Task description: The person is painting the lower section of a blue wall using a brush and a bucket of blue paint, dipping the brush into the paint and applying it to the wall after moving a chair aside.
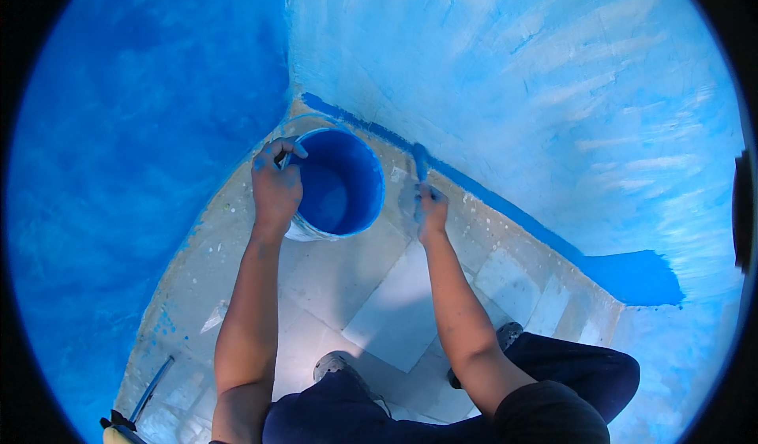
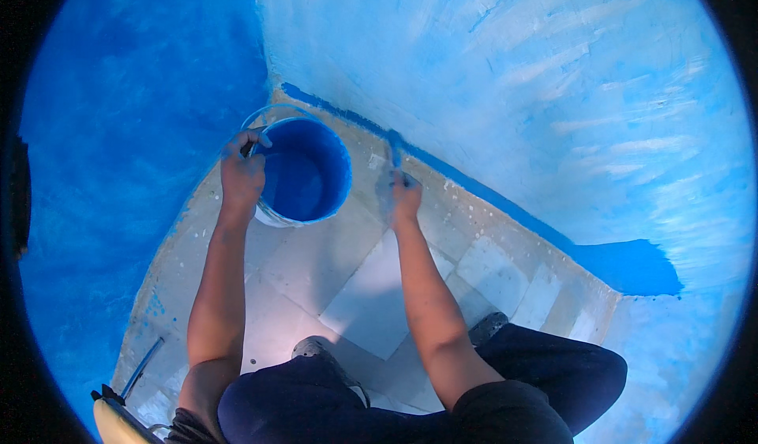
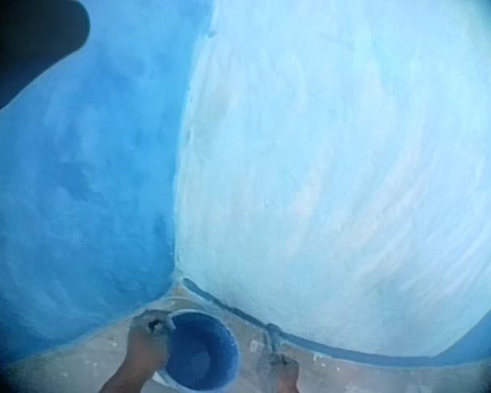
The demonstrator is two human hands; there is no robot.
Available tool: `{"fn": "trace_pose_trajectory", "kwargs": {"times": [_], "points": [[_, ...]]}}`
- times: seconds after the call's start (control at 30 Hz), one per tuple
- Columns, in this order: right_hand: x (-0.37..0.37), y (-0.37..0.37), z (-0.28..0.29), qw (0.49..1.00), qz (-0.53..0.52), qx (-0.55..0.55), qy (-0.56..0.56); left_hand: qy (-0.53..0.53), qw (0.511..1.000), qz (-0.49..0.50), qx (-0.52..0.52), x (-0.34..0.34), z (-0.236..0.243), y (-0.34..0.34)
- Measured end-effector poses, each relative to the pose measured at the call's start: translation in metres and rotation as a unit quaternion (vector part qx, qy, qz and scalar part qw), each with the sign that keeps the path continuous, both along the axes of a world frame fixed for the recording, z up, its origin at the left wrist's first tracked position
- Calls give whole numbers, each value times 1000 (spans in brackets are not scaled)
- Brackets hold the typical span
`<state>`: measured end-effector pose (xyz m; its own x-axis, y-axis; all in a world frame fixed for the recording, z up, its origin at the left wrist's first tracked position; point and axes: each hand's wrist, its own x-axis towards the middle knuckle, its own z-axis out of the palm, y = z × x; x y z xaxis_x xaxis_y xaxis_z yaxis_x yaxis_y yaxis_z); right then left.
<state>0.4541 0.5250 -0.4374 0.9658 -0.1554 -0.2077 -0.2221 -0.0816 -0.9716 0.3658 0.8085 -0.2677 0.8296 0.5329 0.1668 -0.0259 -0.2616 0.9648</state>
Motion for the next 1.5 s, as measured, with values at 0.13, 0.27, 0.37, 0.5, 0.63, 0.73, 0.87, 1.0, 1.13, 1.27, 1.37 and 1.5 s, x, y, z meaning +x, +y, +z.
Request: {"fn": "trace_pose_trajectory", "kwargs": {"times": [0.13,0.27,0.37,0.5,0.63,0.73,0.87,1.0,1.13,1.27,1.37,1.5], "points": [[-33,-64,0,948,-267,159,63,-15,1000,21,-14,-5,-8,11],[-37,-100,-14,835,-458,303,42,6,999,36,-8,-11,-5,9],[-17,-129,-47,935,-346,-72,23,-18,1000,17,-7,-3,-5,1],[-18,-50,-51,970,-187,-136,-76,0,999,39,-3,-11,-13,12],[-30,-70,-51,965,-232,-118,-42,3,999,31,-15,-4,-8,5],[-50,-84,-40,935,-355,14,-11,13,999,38,11,-11,-11,16],[-42,-114,-35,934,-350,-49,-58,-22,1000,15,-14,-4,-6,3],[-20,-46,-30,954,-201,-209,-68,-4,1000,13,4,-5,-3,1],[-29,-10,-4,987,-115,-107,22,-23,999,18,16,-4,-7,6],[-27,-74,-11,962,-267,-2,-56,-26,1000,10,3,2,-5,1],[-34,-97,-12,927,-373,-37,-14,-18,1000,20,3,-1,-3,0],[-25,-72,-31,921,-362,-143,-19,-26,999,21,6,-2,-8,3]]}}
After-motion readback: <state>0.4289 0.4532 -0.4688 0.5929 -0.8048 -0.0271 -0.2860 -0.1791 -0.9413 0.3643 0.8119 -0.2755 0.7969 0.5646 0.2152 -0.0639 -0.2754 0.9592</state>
